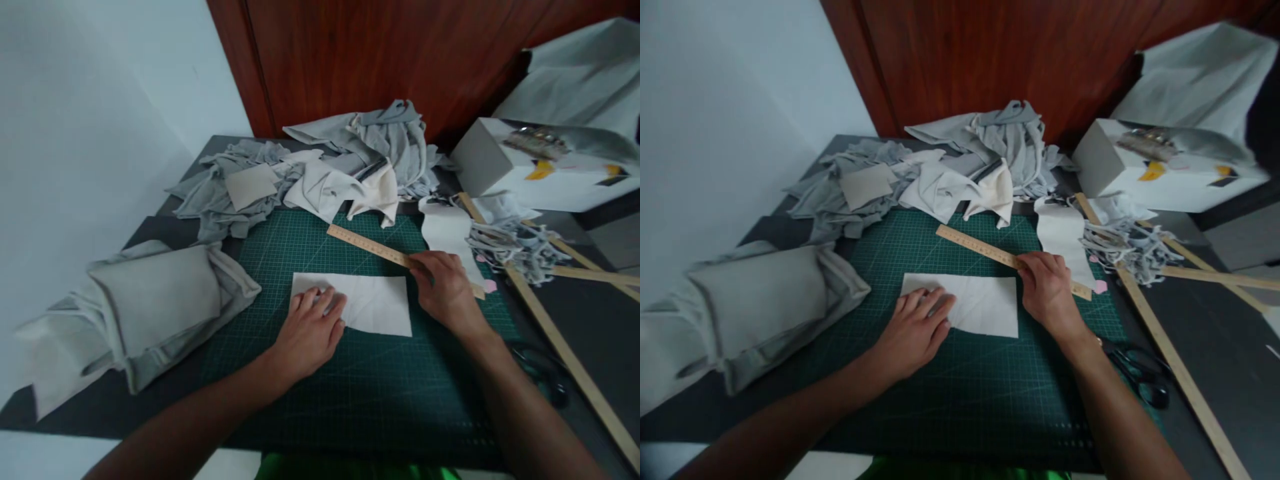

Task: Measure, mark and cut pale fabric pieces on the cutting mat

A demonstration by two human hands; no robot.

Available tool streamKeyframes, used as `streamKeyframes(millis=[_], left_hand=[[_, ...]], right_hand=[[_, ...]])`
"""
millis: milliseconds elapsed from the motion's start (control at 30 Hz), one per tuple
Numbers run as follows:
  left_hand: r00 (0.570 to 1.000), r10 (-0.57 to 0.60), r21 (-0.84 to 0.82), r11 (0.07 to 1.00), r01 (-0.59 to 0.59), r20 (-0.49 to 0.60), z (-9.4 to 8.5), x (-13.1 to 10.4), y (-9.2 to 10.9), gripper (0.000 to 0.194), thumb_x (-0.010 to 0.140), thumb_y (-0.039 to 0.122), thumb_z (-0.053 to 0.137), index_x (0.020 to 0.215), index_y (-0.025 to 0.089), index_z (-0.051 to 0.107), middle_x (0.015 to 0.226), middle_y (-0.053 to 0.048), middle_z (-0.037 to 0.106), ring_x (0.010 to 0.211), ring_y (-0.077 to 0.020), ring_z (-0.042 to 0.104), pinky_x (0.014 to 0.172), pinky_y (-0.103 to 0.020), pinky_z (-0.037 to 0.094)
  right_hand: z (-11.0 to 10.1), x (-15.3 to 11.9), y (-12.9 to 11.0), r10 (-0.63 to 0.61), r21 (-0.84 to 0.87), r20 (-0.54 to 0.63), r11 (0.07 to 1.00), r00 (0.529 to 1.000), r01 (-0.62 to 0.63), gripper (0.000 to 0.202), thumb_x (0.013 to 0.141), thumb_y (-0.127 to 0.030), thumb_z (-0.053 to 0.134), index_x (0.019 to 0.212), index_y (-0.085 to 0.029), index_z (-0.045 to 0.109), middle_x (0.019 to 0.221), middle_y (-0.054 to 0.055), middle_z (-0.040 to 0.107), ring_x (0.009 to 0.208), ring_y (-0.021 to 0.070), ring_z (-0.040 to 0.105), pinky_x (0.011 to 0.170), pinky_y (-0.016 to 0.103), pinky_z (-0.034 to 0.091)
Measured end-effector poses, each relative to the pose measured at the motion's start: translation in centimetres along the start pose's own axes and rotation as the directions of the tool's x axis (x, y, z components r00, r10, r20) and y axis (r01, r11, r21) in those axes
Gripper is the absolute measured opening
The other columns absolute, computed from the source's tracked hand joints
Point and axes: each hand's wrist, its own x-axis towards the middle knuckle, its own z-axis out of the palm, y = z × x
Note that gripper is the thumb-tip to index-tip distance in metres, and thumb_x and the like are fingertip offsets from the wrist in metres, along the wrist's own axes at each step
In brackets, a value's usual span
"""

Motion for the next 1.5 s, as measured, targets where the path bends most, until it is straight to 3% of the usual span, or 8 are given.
streamKeyframes(millis=[200, 367, 600, 833, 1133, 1500], left_hand=[[0.999, 0.028, 0.025, 0.999, -0.028, -0.021, -0.3, -0.9, 0.5, 0.046, 0.108, 0.041, 0.043, 0.146, 0.018, 0.056, 0.154, -0.013, 0.055, 0.135, -0.0345, 0.049, 0.106, -0.052, 0.044], [0.991, 0.08, 0.009, 0.997, -0.08, -0.104, -0.7, -1.3, 0.7, 0.041, 0.108, 0.039, 0.042, 0.129, 0.014, 0.067, 0.135, -0.014, 0.067, 0.122, -0.031, 0.056, 0.103, -0.048, 0.047], [0.989, 0.036, -0.008, 0.999, -0.038, -0.146, -0.5, -1.2, 0.3, 0.034, 0.106, 0.031, 0.046, 0.125, 0.012, 0.067, 0.126, -0.014, 0.068, 0.118, -0.031, 0.056, 0.099, -0.049, 0.05], [0.998, -0.001, 0.047, 0.999, 0.004, -0.065, -0.2, -1.1, 0.0, 0.03, 0.104, 0.029, 0.052, 0.122, 0.01, 0.067, 0.118, -0.014, 0.067, 0.112, -0.0303, 0.057, 0.093, -0.046, 0.051], [0.997, -0.039, 0.033, 0.999, 0.041, -0.065, 0.2, -0.8, -0.2, 0.043, 0.105, 0.025, 0.05, 0.143, 0.007, 0.055, 0.124, -0.015, 0.068, 0.111, -0.0298, 0.057, 0.095, -0.047, 0.05], [0.996, -0.085, 0.019, 0.996, 0.085, 0.002, 0.6, -0.6, -0.2, 0.046, 0.103, 0.024, 0.05, 0.146, 0.009, 0.054, 0.131, -0.018, 0.065, 0.117, -0.0315, 0.058, 0.099, -0.049, 0.05]], right_hand=[[1.0, -1.4, -3.7, -0.154, 0.065, 0.061, 0.987, 0.986, 0.15, 0.021, 0.101, -0.021, 0.057, 0.114, -0.019, 0.073, 0.112, 0.013, 0.073, 0.1, 0.0282, 0.063, 0.084, 0.044, 0.049], [2.0, -2.2, -5.2, -0.24, 0.114, 0.102, 0.967, 0.965, 0.228, 0.022, 0.102, -0.018, 0.055, 0.115, -0.019, 0.073, 0.111, 0.011, 0.073, 0.1, 0.0272, 0.063, 0.085, 0.043, 0.049], [2.6, -2.7, -4.9, -0.194, 0.122, 0.09, 0.976, 0.977, 0.182, 0.025, 0.099, -0.017, 0.055, 0.117, -0.021, 0.073, 0.112, 0.012, 0.073, 0.099, 0.0277, 0.064, 0.087, 0.046, 0.05], [3.0, -3.1, -4.5, -0.194, 0.093, 0.076, 0.978, 0.978, 0.187, 0.02, 0.101, -0.018, 0.057, 0.113, -0.02, 0.073, 0.108, 0.012, 0.074, 0.101, 0.0284, 0.065, 0.089, 0.046, 0.051], [2.7, -3.3, -4.5, -0.168, 0.098, 0.117, 0.983, 0.979, 0.157, 0.023, 0.1, -0.022, 0.06, 0.118, -0.021, 0.073, 0.113, 0.012, 0.075, 0.103, 0.0307, 0.066, 0.093, 0.052, 0.053], [2.7, -3.5, -4.7, -0.136, 0.112, 0.088, 0.986, 0.987, 0.126, 0.021, 0.099, -0.022, 0.062, 0.114, -0.023, 0.077, 0.113, 0.009, 0.077, 0.1, 0.0287, 0.066, 0.091, 0.049, 0.055]])
